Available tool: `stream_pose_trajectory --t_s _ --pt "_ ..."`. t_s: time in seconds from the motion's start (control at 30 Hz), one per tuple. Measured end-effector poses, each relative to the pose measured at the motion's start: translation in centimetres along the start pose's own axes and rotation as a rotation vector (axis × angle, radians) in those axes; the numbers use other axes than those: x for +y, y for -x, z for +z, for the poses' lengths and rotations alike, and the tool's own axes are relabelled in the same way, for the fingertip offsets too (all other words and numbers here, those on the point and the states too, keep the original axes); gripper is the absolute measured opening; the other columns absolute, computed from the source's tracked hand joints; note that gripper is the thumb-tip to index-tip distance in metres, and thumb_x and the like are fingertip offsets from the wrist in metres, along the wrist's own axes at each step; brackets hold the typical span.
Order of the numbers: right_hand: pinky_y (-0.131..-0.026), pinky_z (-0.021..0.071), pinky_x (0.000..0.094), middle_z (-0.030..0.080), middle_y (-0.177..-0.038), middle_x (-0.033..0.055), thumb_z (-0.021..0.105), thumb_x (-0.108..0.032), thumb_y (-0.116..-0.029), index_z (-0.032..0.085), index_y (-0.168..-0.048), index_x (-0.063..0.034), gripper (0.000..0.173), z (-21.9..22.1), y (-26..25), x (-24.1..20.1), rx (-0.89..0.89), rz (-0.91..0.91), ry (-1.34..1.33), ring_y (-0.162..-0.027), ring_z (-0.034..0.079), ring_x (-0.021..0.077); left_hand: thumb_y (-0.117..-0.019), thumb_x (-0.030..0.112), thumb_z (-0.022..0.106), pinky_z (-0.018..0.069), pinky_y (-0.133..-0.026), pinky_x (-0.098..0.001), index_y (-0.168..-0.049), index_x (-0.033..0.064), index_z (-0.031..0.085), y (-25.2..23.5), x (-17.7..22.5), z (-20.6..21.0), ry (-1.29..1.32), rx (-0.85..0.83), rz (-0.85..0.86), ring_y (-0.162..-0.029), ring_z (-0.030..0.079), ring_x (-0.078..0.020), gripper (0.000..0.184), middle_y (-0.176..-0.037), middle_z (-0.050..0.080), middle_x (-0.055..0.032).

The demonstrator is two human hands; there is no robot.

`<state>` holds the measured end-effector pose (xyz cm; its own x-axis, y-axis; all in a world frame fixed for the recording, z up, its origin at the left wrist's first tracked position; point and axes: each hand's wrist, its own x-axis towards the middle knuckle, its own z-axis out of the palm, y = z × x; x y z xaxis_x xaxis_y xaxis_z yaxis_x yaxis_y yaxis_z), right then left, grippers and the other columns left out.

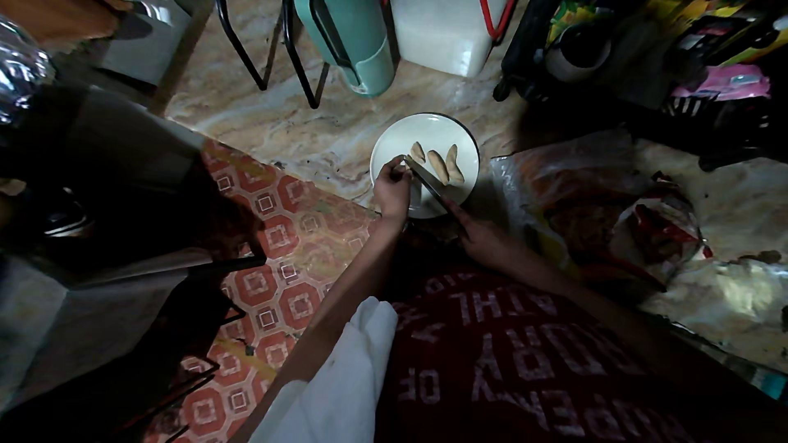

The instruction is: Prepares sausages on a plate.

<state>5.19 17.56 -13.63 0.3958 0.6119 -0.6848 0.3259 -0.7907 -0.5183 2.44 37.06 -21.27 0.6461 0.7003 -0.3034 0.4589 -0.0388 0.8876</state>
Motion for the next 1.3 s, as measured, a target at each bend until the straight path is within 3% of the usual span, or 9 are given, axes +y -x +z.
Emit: stream_pose_trajectory --t_s 0.2,0.47,0.67,0.77,0.87,0.97,1.03,1.17,1.3 --pt "-0.089 0.0539 0.0559 0.069 -0.105 0.0226 0.044 -0.016 -0.1088 0.001 -0.166 -0.0323 0.073 0.4 -0.2 -0.9 0.009 0.016 0.088 -0.098 0.068 0.0406 -0.0961 0.008 0.068 0.0554 -0.091 -0.0391 -0.131 0.0049 0.064 -0.1 -0.2 -0.2 -0.057 0.008 -0.003 -0.097 0.07 -0.0188 0.036 -0.111 0.072 -0.0122" --pt "-0.09 0.0529 0.0589 0.068 -0.109 0.0243 0.049 -0.01 -0.1047 0.0 -0.166 -0.0357 0.082 0.8 -0.8 -1.3 0.022 0.055 0.169 -0.104 0.067 0.0436 -0.0987 0.01 0.065 0.054 -0.095 -0.04 -0.131 -0.0009 0.061 0.6 0.4 -0.3 -0.068 -0.021 -0.008 -0.104 0.068 -0.022 0.034 -0.116 0.069 -0.0162" --pt "-0.09 0.0517 0.0603 0.065 -0.117 0.0277 0.047 -0.009 -0.1054 0.007 -0.165 -0.0413 0.079 0.0 0.0 -1.5 0.082 0.095 0.262 -0.107 0.065 0.0467 -0.0907 0.009 0.071 0.0542 -0.098 -0.0454 -0.139 -0.0023 0.051 0.7 -0.1 -0.7 -0.22 -0.05 0.046 -0.111 0.067 -0.0294 0.054 -0.127 0.063 -0.0219" --pt "-0.091 0.0525 0.0588 0.067 -0.114 0.0257 0.041 -0.014 -0.1079 0.008 -0.166 -0.0362 0.07 0.4 0.9 -0.4 0.218 -0.009 0.231 -0.105 0.067 0.0449 -0.0937 0.011 0.07 0.0524 -0.101 -0.0501 -0.141 -0.0019 0.049 -0.4 0.2 -0.7 -0.297 -0.049 0.03 -0.117 0.065 -0.0338 0.053 -0.13 0.062 -0.0233" --pt "-0.085 0.0568 0.0565 0.073 -0.105 0.0243 0.046 -0.018 -0.1079 0.03 -0.164 -0.0245 0.058 1.7 1.8 1.8 0.561 -0.214 0.05 -0.093 0.072 0.0428 -0.095 0.007 0.068 0.0523 -0.101 -0.0464 -0.139 -0.0031 0.052 -2.1 0.8 -0.6 -0.306 -0.059 0.095 -0.115 0.065 -0.031 0.048 -0.128 0.064 -0.0222" --pt "-0.096 0.0532 0.0563 0.066 -0.131 0.0214 0.044 -0.024 -0.1099 0.025 -0.165 -0.0279 0.058 1.1 3.4 3.2 0.489 -0.184 -0.177 -0.11 0.069 0.038 -0.0979 0.011 0.065 0.0523 -0.102 -0.0468 -0.136 -0.0027 0.056 -2.8 1.6 -0.7 -0.36 -0.077 0.169 -0.116 0.065 -0.032 0.042 -0.13 0.063 -0.0232" --pt "-0.098 0.0531 0.0543 0.063 -0.138 0.0203 0.047 -0.024 -0.1088 0.03 -0.164 -0.0211 0.057 1.3 4.2 4.5 0.509 -0.219 -0.275 -0.112 0.069 0.0354 -0.0987 0.018 0.065 0.0514 -0.1 -0.0521 -0.132 -0.0023 0.06 -1.6 2.5 -0.3 -0.458 -0.048 0.213 -0.116 0.063 -0.0378 0.04 -0.131 0.06 -0.0263" --pt "-0.098 0.0528 0.052 0.062 -0.141 0.0195 0.047 -0.025 -0.1083 0.032 -0.163 -0.0158 0.057 1.7 5.5 5.7 0.551 -0.236 -0.314 -0.113 0.068 0.0332 -0.1014 0.031 0.063 0.052 -0.097 -0.0579 -0.134 -0.0025 0.056 1.5 3.0 1.9 -0.501 -0.205 0.232 -0.115 0.062 -0.0409 0.047 -0.128 0.06 -0.0268" --pt "-0.093 0.0529 0.0563 0.068 -0.126 0.0225 0.047 -0.028 -0.1083 0.031 -0.163 -0.0176 0.058 1.1 5.8 5.4 0.509 -0.168 -0.279 -0.103 0.07 0.0363 -0.1021 0.033 0.058 0.0525 -0.097 -0.0593 -0.144 0.0018 0.048 1.3 3.0 3.2 -0.584 -0.27 0.14 -0.117 0.065 -0.0392 0.053 -0.135 0.061 -0.0227"
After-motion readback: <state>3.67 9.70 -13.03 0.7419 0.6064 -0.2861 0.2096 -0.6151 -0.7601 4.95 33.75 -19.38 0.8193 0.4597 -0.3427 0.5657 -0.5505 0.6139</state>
